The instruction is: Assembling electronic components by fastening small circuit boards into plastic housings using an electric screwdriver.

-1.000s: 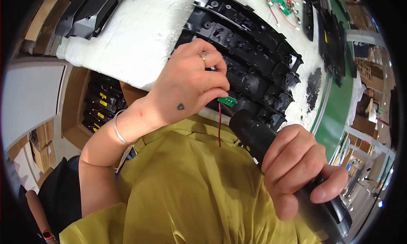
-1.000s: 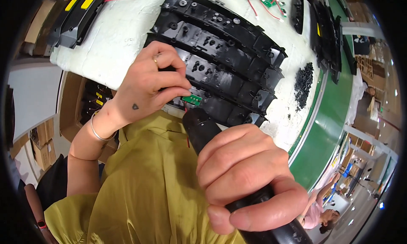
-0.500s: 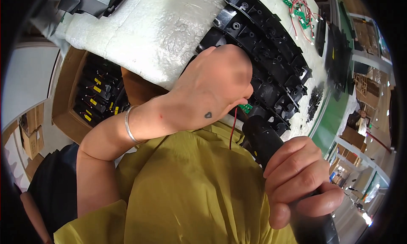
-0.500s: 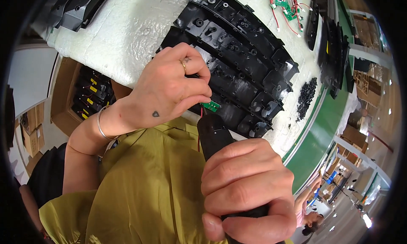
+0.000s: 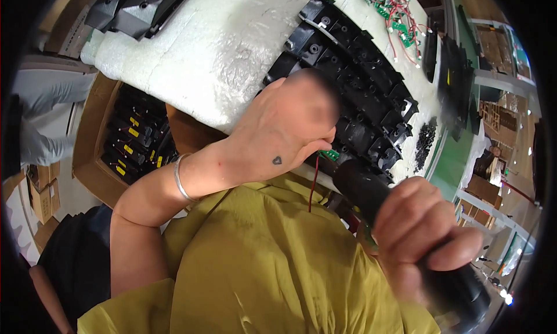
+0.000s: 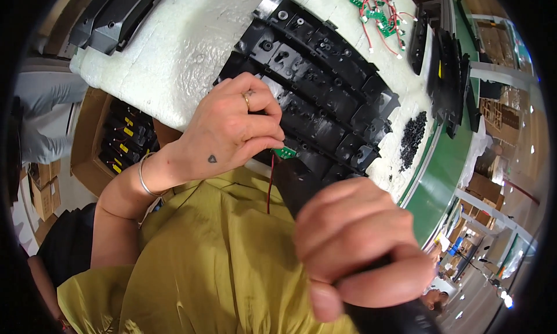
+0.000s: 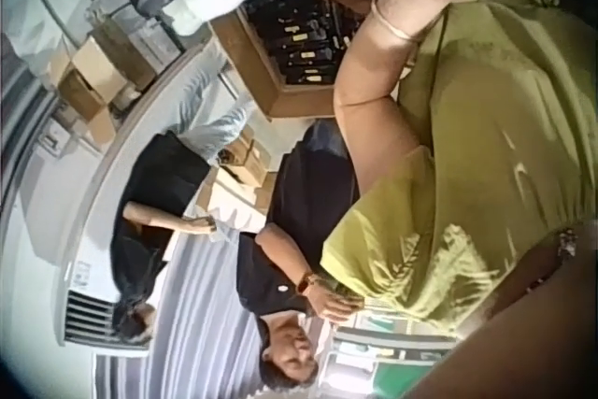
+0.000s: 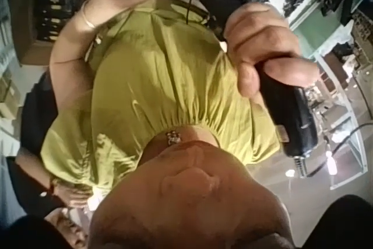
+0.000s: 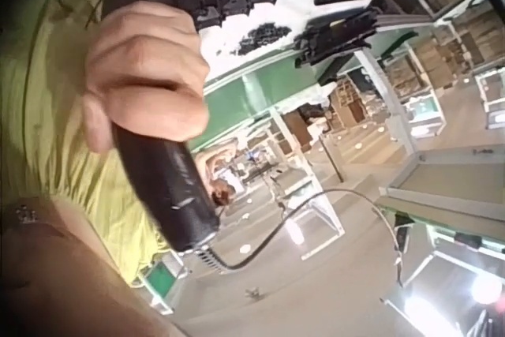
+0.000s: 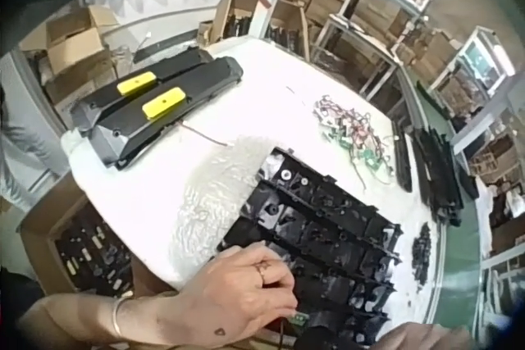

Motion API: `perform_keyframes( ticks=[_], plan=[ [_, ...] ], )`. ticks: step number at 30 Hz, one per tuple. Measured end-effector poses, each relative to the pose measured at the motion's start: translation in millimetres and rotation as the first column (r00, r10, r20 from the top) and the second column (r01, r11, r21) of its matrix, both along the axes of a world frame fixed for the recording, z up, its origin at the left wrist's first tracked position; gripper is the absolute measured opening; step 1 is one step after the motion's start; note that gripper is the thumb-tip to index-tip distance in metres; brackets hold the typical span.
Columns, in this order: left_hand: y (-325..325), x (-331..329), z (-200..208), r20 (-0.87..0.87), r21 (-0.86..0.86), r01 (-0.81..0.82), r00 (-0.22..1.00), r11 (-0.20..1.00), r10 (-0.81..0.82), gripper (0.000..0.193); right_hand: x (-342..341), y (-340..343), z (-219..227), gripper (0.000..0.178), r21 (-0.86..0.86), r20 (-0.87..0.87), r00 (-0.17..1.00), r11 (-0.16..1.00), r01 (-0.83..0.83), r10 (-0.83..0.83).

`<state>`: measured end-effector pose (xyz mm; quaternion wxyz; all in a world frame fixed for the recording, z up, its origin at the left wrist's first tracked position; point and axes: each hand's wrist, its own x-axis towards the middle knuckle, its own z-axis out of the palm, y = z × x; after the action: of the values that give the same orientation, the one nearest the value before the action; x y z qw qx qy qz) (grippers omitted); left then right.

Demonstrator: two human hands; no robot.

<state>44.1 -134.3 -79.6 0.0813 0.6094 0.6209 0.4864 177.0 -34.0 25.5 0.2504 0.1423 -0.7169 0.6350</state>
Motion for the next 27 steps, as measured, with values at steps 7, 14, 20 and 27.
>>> perform_keyframes(
  ticks=[7, 14, 20, 27],
  plan=[
    [2.1, -5.0, 27.1, 0.328, 0.154, 0.032, 0.941, 0.987, -0.082, 0.011, 6.0, 2.0, 22.2, 0.035, -0.328, -0.483, 0.751, 0.888, 0.322, -0.451],
    [0.4, 10.0, 34.6, 0.968, 0.190, 0.236, -0.208, 0.953, -0.141, 0.012, 16.7, 7.5, 24.0, 0.030, -0.398, -0.644, 0.732, 0.915, -0.072, -0.223],
    [6.7, 13.4, 31.7, 0.940, 0.255, 0.303, -0.302, 0.918, -0.161, 0.010, 19.3, 10.8, 24.7, 0.030, -0.400, -0.636, 0.750, 0.909, -0.120, -0.181],
    [9.2, 14.6, 34.5, 0.990, 0.139, 0.378, -0.055, 0.915, -0.128, 0.011, 14.8, 21.3, 29.3, 0.030, -0.353, -0.666, 0.739, 0.915, -0.194, -0.100]
  ],
)
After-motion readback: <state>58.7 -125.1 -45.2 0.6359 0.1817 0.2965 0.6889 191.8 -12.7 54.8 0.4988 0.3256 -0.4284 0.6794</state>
